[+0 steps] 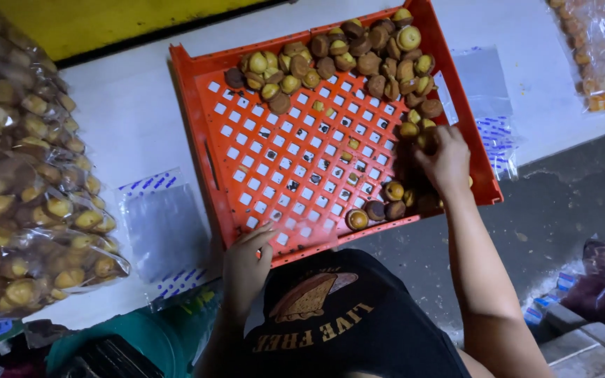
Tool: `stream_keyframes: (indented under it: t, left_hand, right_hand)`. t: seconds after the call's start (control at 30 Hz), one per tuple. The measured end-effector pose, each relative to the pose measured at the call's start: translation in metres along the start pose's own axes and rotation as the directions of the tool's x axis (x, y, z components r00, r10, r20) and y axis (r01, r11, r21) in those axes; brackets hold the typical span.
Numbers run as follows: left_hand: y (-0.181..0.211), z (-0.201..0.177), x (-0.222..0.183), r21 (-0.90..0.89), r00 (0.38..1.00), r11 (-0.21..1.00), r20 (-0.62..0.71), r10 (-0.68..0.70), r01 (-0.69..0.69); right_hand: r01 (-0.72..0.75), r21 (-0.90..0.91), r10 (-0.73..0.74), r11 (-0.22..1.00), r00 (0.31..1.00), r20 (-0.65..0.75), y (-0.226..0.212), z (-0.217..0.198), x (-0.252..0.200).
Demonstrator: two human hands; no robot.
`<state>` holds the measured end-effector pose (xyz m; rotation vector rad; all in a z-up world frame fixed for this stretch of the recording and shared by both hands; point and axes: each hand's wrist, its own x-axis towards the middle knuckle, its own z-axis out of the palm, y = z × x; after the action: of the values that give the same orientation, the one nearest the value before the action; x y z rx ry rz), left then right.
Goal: The person is sitting at a low station, picking up small, round baked goods from a large red plastic crate and placing them into clear plastic bags for packaging.
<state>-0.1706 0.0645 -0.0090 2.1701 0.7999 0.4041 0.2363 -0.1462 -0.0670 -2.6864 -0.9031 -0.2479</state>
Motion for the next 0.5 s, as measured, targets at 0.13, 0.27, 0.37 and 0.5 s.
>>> stream_keyframes:
  t: [0.13, 0.27, 0.37, 0.5]
  left_hand:
    - [0.005, -0.02, 0.005, -0.082, 0.985, 0.989, 0.133, -0.109, 0.12]
    - [0.007, -0.03, 0.011, -0.091, 0.982, 0.995, 0.19, -0.017, 0.034]
    - [0.005, -0.038, 0.015, -0.127, 0.978, 0.99, 0.195, 0.078, -0.054]
    - [-0.001, -0.054, 0.019, -0.179, 0.967, 0.974, 0.19, 0.171, -0.137]
  right_hand:
    - [0.032, 0.464, -0.007, 0.885, 0.999, -0.054, -0.042, -0.017, 0.036]
    - [0.173, -0.044, -0.178, 0.984, 0.94, -0.29, 0.019, 0.065, 0.085]
    - [0.062, 0.038, -0.059, 0.997, 0.996, -0.071, -0.021, 0.037, 0.073]
    - [0.127, 0.022, -0.125, 0.992, 0.988, -0.09, -0.025, 0.03, 0.073]
